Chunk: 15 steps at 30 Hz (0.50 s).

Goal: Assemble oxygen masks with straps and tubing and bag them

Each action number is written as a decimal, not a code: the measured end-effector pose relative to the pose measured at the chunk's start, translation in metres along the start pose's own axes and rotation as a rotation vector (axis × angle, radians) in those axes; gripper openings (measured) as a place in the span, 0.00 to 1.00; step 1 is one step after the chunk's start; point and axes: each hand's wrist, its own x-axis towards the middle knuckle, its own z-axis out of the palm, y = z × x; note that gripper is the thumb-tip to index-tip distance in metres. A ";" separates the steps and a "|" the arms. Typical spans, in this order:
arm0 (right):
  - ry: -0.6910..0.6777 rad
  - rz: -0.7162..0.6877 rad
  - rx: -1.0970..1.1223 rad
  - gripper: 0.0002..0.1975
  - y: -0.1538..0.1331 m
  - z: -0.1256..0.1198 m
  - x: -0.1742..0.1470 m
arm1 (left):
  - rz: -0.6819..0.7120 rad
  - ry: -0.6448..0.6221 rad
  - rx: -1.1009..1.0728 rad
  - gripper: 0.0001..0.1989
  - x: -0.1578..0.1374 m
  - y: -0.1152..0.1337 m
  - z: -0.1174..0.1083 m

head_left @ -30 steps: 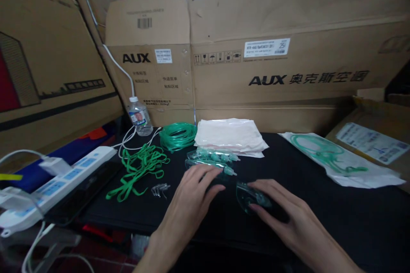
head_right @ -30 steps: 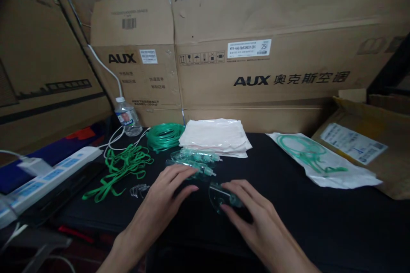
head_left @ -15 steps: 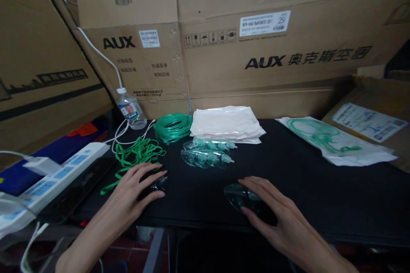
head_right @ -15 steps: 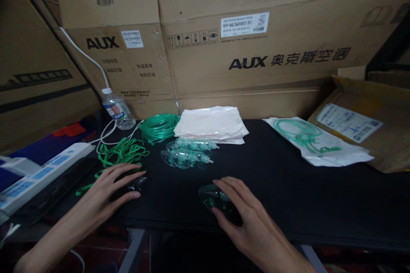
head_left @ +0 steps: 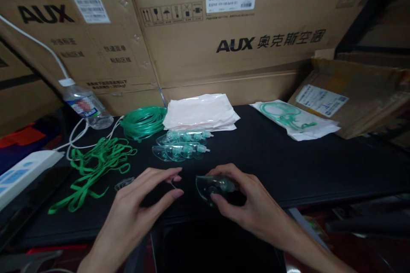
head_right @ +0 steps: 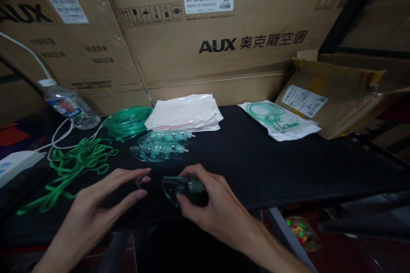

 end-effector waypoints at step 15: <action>-0.105 0.083 0.175 0.08 -0.013 0.005 -0.004 | 0.154 -0.099 -0.052 0.17 0.003 0.024 0.022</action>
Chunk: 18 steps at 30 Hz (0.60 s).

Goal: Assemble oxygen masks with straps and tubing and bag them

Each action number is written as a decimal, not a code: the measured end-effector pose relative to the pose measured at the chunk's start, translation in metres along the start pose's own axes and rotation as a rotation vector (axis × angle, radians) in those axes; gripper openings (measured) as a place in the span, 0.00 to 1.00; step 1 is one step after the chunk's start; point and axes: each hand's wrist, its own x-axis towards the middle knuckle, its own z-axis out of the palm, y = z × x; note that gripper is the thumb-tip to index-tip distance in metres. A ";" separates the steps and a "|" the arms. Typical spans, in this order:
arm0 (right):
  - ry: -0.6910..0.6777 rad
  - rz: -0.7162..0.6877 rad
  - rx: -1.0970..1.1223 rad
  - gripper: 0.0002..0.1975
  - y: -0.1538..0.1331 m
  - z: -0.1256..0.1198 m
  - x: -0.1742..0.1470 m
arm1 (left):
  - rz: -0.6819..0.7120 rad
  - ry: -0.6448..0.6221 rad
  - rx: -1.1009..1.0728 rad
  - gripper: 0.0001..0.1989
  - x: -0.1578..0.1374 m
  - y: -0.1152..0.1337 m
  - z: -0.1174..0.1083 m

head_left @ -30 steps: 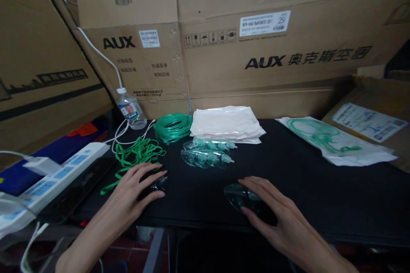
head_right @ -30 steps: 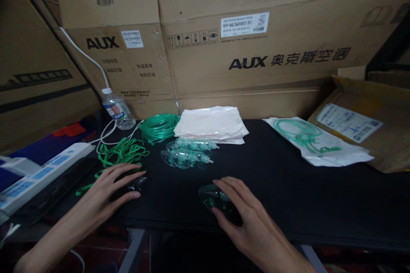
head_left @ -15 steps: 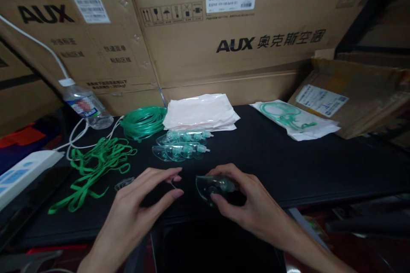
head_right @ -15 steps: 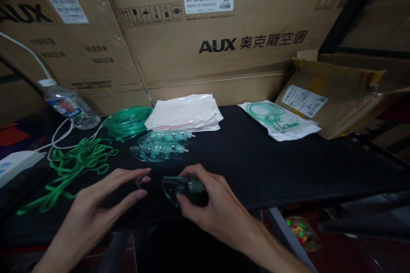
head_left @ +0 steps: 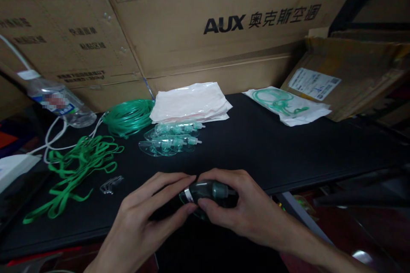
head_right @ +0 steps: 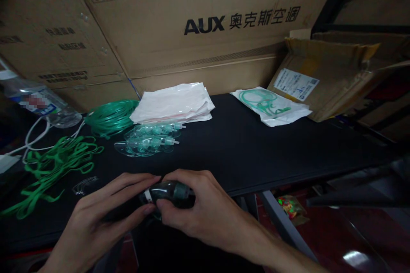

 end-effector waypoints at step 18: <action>-0.032 0.065 0.085 0.07 0.001 0.004 -0.001 | 0.061 -0.064 0.002 0.16 0.003 -0.002 -0.002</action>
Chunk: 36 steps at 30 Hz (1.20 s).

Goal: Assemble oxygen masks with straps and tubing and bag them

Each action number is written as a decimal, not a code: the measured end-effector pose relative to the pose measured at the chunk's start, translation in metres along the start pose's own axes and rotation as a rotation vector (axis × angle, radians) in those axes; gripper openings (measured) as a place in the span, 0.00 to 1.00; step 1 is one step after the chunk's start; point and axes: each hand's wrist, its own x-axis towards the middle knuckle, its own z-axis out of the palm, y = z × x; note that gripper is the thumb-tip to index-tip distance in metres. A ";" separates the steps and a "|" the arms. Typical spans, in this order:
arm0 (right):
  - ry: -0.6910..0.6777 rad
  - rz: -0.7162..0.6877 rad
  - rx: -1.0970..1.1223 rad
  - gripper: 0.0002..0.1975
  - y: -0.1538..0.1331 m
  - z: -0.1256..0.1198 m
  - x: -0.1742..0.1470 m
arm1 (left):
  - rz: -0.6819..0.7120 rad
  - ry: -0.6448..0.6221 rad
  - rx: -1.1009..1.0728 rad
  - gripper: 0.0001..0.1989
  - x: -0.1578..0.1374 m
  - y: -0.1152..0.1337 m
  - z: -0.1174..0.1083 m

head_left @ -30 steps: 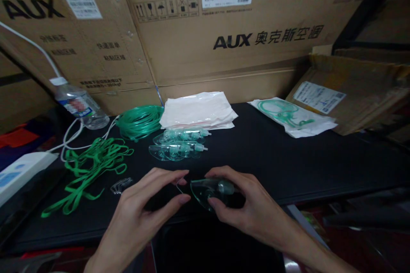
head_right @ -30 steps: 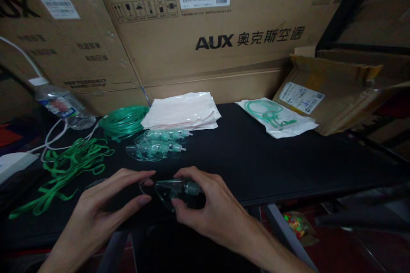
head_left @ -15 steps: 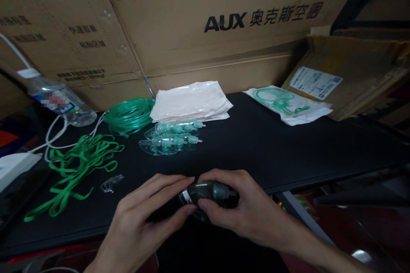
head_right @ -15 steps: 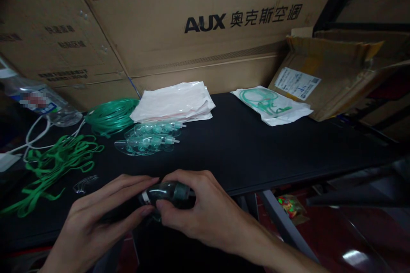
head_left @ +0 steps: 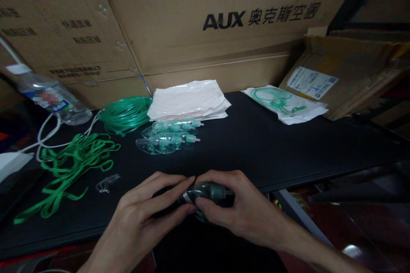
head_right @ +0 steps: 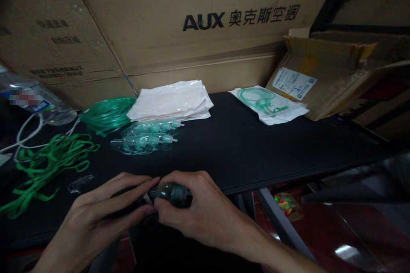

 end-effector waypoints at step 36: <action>-0.070 0.018 -0.040 0.05 -0.001 -0.005 -0.004 | -0.198 0.065 -0.169 0.14 -0.008 0.007 0.006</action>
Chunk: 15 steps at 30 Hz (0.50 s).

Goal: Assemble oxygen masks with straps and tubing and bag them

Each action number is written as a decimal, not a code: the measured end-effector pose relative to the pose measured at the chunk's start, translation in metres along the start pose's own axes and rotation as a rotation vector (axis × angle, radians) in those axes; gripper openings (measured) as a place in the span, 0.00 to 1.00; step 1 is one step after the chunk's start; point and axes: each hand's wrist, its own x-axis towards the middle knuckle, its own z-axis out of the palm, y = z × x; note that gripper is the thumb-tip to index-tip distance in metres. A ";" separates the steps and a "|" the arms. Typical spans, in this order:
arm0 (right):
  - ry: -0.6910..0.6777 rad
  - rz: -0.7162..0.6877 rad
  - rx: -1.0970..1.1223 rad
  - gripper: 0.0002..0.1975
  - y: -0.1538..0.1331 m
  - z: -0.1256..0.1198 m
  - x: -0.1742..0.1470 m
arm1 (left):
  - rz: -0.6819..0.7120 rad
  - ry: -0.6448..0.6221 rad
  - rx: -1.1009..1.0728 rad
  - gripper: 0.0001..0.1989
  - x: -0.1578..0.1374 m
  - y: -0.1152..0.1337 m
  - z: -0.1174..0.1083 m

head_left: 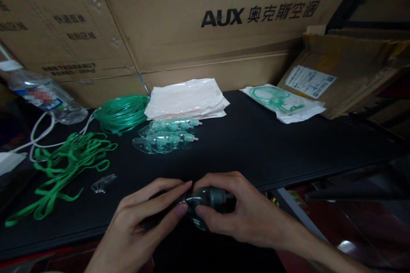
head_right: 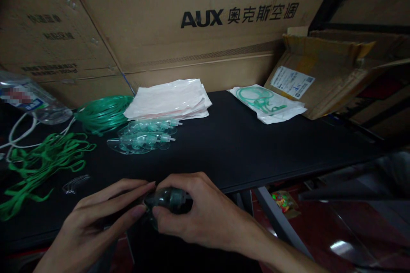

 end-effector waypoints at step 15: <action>0.088 -0.104 -0.004 0.06 0.002 0.002 0.003 | 0.044 0.171 -0.011 0.12 -0.005 -0.002 0.008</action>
